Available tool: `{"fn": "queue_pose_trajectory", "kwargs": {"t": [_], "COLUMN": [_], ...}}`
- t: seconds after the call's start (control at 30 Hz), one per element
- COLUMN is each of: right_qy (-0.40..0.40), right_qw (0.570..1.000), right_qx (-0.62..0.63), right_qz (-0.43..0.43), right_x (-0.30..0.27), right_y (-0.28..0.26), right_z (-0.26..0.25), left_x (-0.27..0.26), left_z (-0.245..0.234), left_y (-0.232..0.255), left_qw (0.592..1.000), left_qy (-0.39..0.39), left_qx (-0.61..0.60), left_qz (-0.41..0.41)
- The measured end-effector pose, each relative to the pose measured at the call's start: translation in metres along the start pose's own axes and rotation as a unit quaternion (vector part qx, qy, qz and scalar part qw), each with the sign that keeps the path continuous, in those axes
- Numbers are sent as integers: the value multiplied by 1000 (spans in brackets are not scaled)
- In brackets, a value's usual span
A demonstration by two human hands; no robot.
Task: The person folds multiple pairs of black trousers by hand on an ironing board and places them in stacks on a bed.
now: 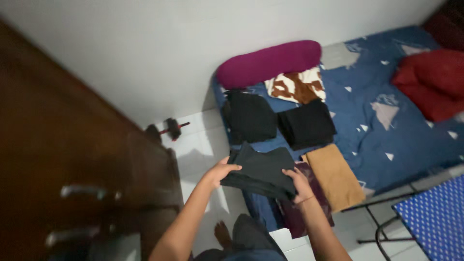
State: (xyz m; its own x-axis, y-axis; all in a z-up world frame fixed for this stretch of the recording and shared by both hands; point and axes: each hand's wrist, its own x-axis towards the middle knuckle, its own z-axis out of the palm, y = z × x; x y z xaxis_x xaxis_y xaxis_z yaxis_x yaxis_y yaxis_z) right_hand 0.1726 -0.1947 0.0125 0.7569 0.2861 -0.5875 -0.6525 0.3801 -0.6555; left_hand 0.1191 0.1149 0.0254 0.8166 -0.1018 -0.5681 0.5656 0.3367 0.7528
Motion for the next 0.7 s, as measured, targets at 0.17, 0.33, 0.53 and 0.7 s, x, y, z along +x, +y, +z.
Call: {"fn": "queue_pose_trajectory", "kwargs": {"t": [0.17,0.33,0.53,0.7], "right_qy": [60,129,210,263], "right_qw": [997,988,967,904], "right_qx": [-10,25,74,-45], "right_qz": [-45,-84,-124,-333], "right_x": [38,72,142,200], "right_y": [-3,-29,-81,-132], "right_z": [-6,-16,-44,-85], "left_x": [58,138,258,346], "left_z": [-3,15,67,130], "left_y": [46,78,139,200], "left_qw": [998,985,961,946], "left_qy": [-38,-96,-169,-211], "left_qx": [34,143,218,247], "left_qz": [-22,-22,16,19]}}
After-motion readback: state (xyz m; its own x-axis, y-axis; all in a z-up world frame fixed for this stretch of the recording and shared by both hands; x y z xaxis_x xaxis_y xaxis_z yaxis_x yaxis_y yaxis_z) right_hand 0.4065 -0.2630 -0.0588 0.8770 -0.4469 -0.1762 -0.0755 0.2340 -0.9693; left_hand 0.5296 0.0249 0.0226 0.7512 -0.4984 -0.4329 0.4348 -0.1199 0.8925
